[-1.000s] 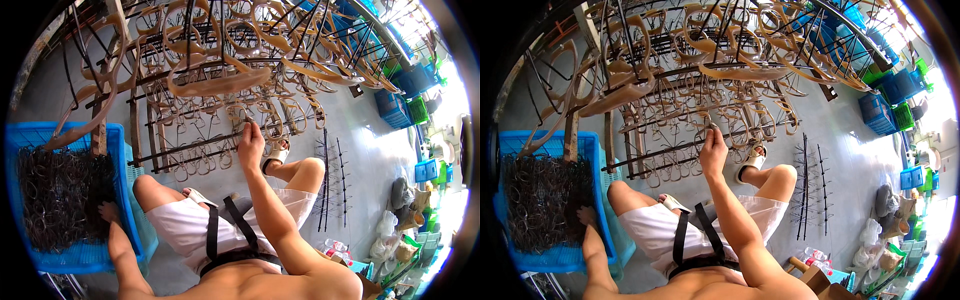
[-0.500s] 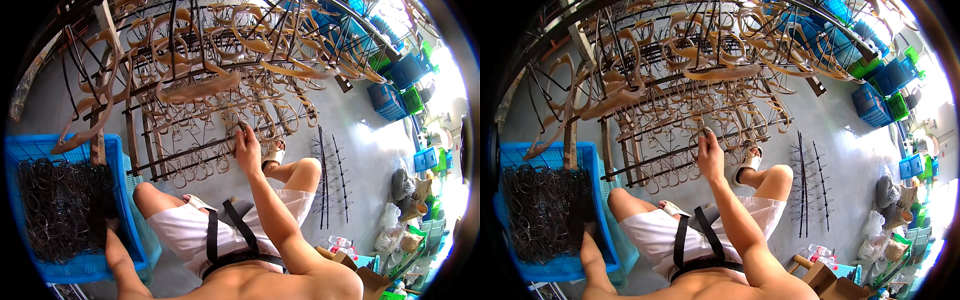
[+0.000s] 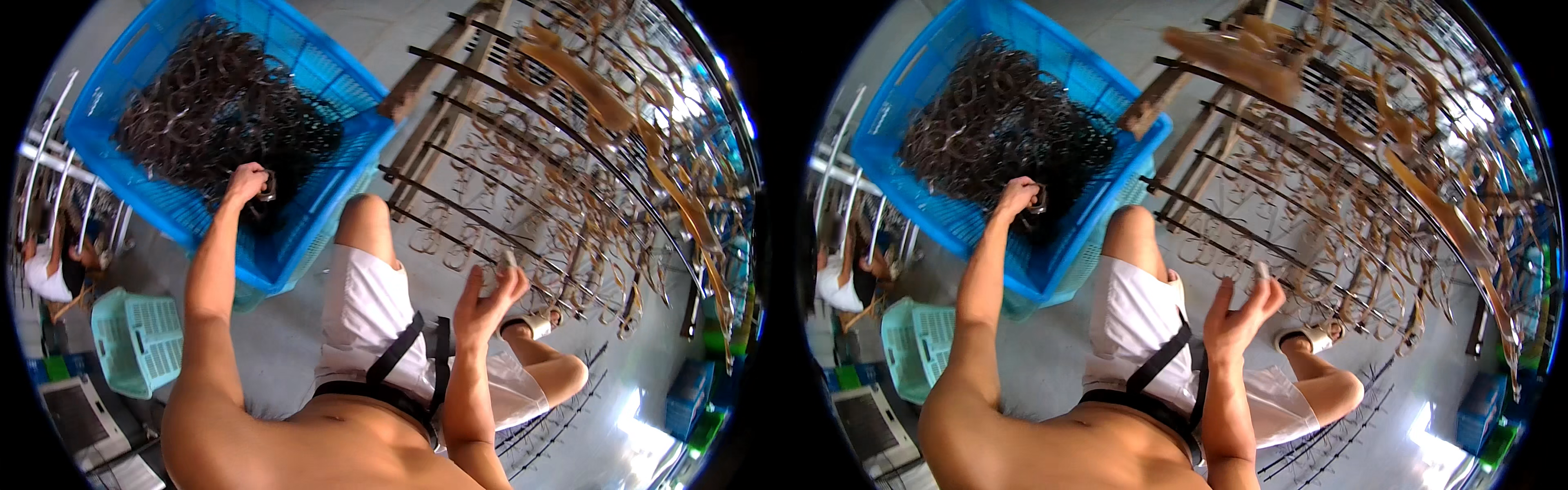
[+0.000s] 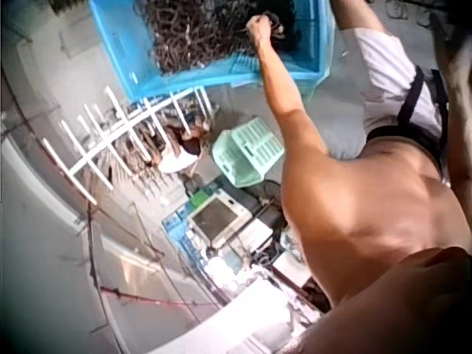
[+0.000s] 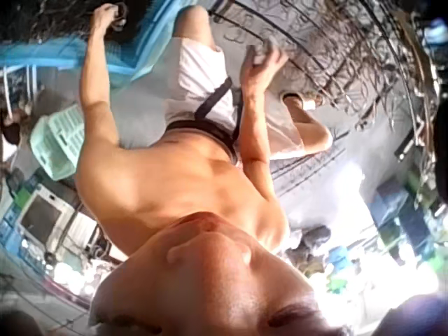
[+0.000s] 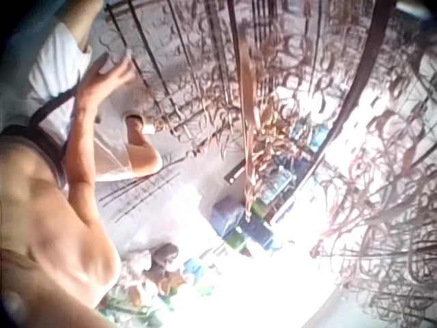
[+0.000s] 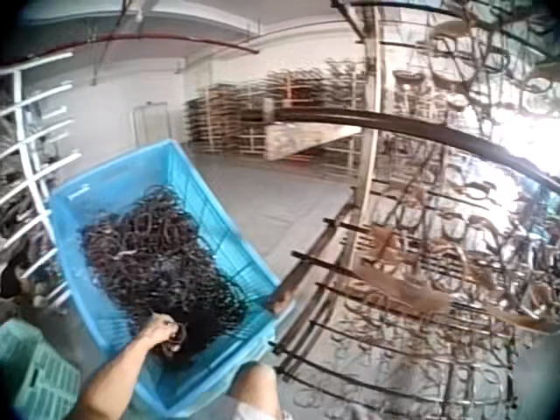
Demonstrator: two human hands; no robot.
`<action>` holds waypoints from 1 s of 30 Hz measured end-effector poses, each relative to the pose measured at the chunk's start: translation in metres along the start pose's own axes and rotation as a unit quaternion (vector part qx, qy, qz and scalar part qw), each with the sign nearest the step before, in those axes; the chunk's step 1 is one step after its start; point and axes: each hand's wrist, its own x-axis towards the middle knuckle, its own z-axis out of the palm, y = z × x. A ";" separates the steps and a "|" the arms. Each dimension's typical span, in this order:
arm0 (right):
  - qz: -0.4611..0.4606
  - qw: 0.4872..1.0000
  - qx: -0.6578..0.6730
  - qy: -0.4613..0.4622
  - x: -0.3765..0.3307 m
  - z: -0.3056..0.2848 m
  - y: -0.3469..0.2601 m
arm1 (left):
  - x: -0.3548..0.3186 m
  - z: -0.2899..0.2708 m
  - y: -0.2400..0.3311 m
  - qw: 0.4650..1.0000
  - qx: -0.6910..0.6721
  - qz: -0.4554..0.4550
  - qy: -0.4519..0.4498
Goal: The person sits on a stool and repeatedly picks up metal wire loops from a blue basket, attaching them to hooks on a multi-tiered wooden rack. The person also adjusts the position of the rack and the loops on the hooks.
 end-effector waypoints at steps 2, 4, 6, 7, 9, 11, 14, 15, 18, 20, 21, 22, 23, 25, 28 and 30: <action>-0.001 0.988 0.091 -0.127 -0.008 0.024 -0.011 | -0.040 -0.012 0.009 0.992 -0.090 0.011 0.084; 0.039 0.953 0.160 -0.254 -0.011 0.046 -0.027 | -0.061 -0.019 0.016 0.973 -0.181 0.033 0.142; 0.002 0.927 0.187 -0.325 -0.013 0.063 -0.049 | -0.084 -0.022 0.031 0.960 -0.226 0.054 0.156; -0.013 0.913 0.245 -0.325 -0.016 0.078 -0.052 | -0.094 -0.019 0.042 0.954 -0.243 0.082 0.153; 0.000 0.884 0.288 -0.369 -0.017 0.103 -0.065 | -0.117 -0.014 0.065 0.953 -0.242 0.138 0.120; 0.150 0.819 0.369 -0.413 -0.019 0.138 -0.072 | -0.142 0.001 0.089 0.951 -0.224 0.185 0.110; -0.044 0.940 0.220 -0.256 -0.021 0.174 -0.077 | -0.162 0.015 0.090 0.954 -0.197 0.223 0.038; -0.063 0.942 0.204 -0.258 -0.014 0.176 -0.082 | -0.167 0.016 0.089 0.950 -0.214 0.227 0.024; -0.099 0.869 0.239 -0.422 0.018 0.171 -0.070 | -0.163 0.009 0.090 0.937 -0.284 0.205 -0.016; -0.203 0.865 0.249 -0.385 0.029 0.178 -0.050 | -0.151 0.003 0.089 0.914 -0.325 0.229 -0.073; -0.228 0.848 0.276 -0.392 0.033 0.179 -0.045 | -0.147 0.002 0.083 0.899 -0.378 0.207 -0.074; -0.172 0.868 0.283 -0.371 0.030 0.178 -0.041 | -0.142 0.005 0.083 0.876 -0.426 0.215 -0.079; -0.092 0.852 0.319 -0.404 0.032 0.165 -0.040 | -0.140 0.006 0.084 0.843 -0.468 0.251 -0.091; 0.012 0.846 0.425 -0.320 0.037 0.115 -0.047 | -0.135 0.007 0.075 0.786 -0.568 0.223 -0.102; 0.139 0.924 0.354 -0.040 0.026 0.055 -0.011 | -0.131 0.034 0.068 0.922 -0.301 0.242 -0.026; 0.148 0.922 0.313 0.175 0.028 0.033 0.014 | -0.134 0.056 0.068 0.943 -0.118 0.311 0.004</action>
